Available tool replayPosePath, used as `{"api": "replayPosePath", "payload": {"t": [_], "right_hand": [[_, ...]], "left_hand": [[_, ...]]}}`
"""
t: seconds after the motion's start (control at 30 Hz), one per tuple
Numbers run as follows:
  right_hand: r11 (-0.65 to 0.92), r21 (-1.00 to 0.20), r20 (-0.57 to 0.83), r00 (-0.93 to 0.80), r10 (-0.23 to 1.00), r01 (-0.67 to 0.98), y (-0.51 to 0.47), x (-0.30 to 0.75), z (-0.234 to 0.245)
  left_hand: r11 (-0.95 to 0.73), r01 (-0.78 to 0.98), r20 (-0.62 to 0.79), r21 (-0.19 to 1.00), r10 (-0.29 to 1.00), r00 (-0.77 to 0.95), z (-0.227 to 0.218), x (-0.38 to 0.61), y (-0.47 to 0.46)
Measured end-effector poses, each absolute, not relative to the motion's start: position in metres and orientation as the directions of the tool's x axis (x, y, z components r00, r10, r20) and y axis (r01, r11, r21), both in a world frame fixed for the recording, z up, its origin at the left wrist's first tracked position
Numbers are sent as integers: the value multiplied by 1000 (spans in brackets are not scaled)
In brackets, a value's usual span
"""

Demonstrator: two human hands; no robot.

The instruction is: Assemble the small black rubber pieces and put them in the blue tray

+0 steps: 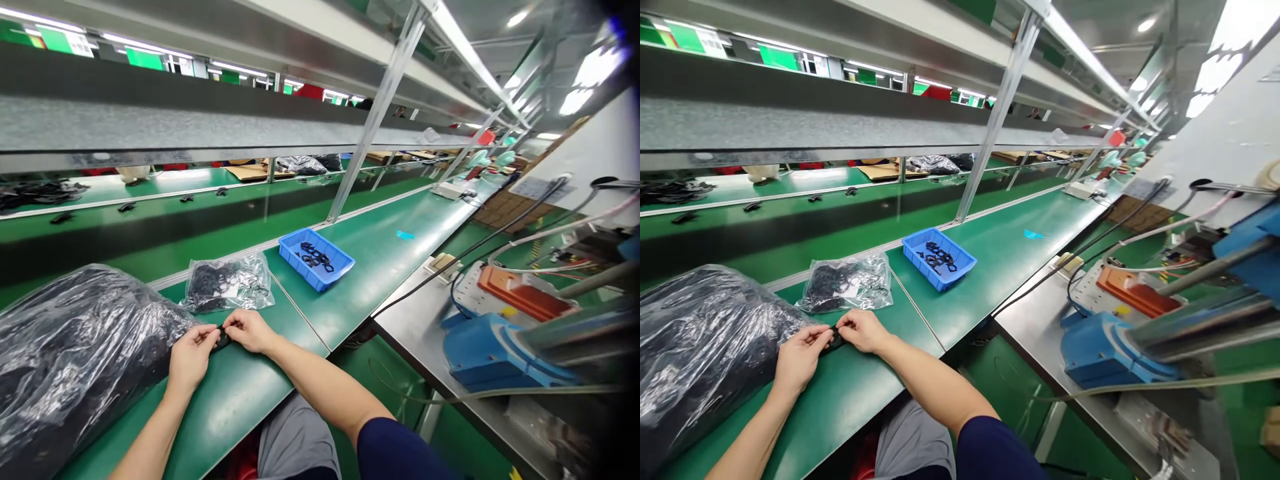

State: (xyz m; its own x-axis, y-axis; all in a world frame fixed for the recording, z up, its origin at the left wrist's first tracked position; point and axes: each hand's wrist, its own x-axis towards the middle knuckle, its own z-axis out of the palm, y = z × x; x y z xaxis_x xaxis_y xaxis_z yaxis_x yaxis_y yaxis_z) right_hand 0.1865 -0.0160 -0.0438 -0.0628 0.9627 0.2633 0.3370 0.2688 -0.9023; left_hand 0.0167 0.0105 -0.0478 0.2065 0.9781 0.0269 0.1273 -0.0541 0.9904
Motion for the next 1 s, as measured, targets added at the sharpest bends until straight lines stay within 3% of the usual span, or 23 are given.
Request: {"api": "replayPosePath", "payload": {"t": [0.23, 0.4, 0.6, 1.0], "right_hand": [[225, -879, 242, -14, 970, 420, -15, 185, -45], [300, -850, 313, -43, 949, 433, -16, 184, -44], [161, -928, 161, -27, 987, 337, -18, 184, -43], [174, -941, 183, 4, 983, 291, -16, 182, -47]], "left_hand": [[-67, 180, 21, 981, 970, 242, -42, 18, 8], [-57, 180, 2, 982, 957, 289, -46, 16, 11], [-63, 182, 10, 981, 960, 278, -44, 17, 11], [-45, 172, -5, 984, 961, 276, -47, 19, 8]]}}
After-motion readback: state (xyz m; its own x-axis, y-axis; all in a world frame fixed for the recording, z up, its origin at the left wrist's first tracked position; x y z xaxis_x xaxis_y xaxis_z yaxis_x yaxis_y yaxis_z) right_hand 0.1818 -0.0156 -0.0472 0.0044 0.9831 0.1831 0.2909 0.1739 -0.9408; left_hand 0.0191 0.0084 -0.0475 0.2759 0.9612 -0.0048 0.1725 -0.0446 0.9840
